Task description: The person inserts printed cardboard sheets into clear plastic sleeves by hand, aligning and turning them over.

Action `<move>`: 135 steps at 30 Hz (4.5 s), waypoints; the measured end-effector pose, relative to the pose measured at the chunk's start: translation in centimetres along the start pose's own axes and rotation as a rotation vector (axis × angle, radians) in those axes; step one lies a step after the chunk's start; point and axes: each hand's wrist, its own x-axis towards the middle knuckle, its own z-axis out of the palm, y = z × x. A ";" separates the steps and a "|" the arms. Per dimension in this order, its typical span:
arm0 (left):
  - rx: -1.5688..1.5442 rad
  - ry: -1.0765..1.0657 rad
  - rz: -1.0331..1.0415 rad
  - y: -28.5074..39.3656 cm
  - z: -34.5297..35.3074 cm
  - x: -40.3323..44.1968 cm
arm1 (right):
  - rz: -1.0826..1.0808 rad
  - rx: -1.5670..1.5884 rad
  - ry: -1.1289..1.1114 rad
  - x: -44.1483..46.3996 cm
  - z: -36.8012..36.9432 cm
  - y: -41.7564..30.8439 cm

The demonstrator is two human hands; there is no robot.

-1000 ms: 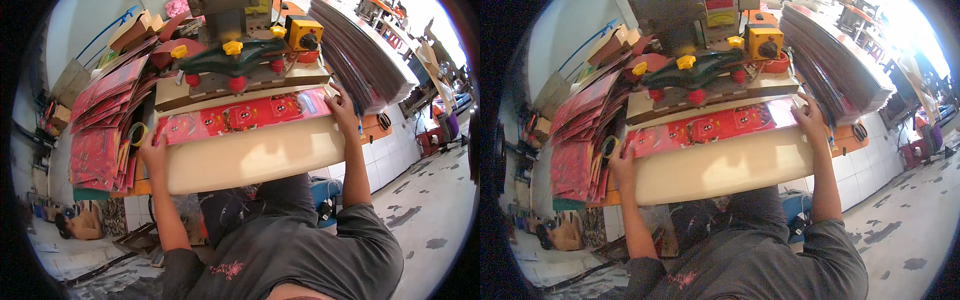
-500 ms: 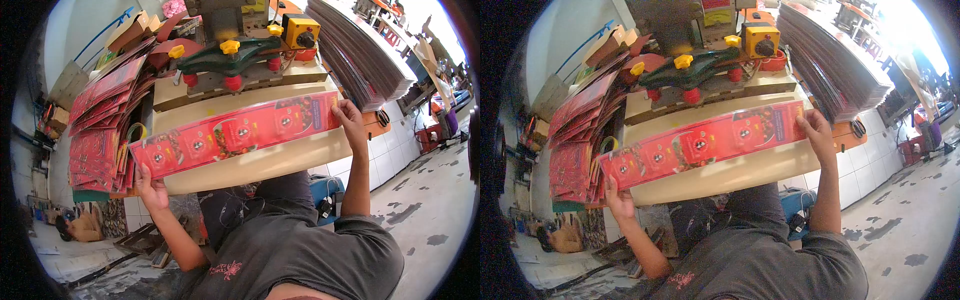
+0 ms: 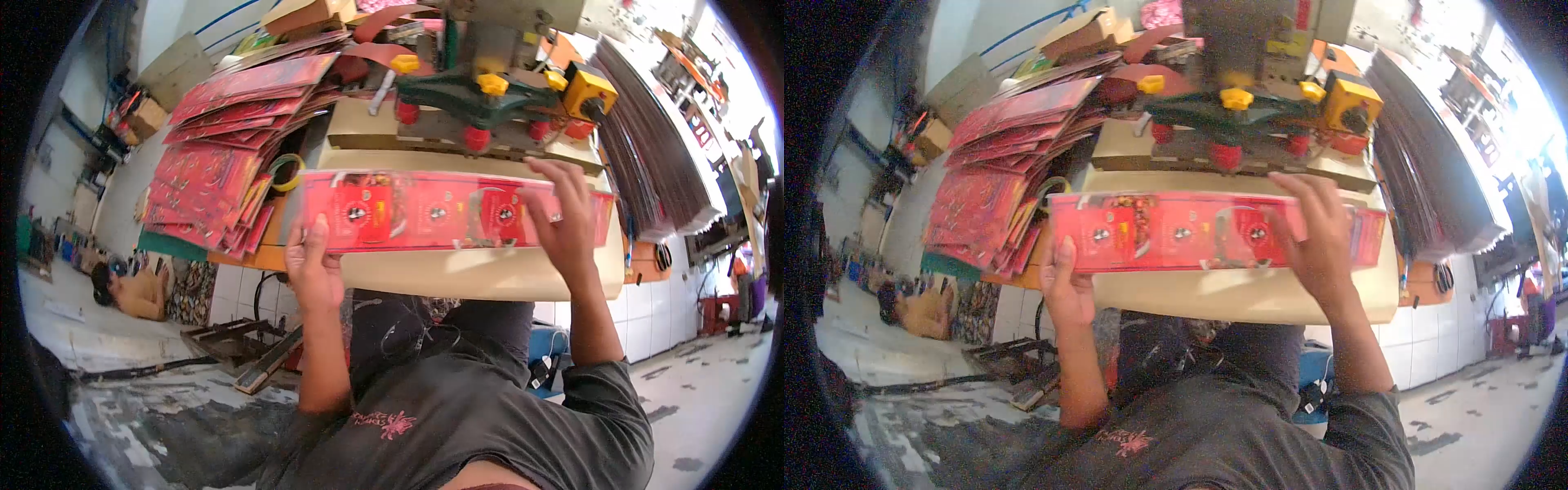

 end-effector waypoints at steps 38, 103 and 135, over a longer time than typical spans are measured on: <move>0.115 -0.017 0.146 0.2 4.4 -1.3 | -0.726 0.060 -0.072 13.6 8.5 -10.9; 0.221 0.137 0.521 11.8 -15.4 1.7 | -0.075 -0.502 -0.076 -3.8 -12.6 11.2; 0.274 0.262 0.571 14.2 -18.2 1.1 | 0.058 -0.516 -0.040 -4.7 -8.3 13.5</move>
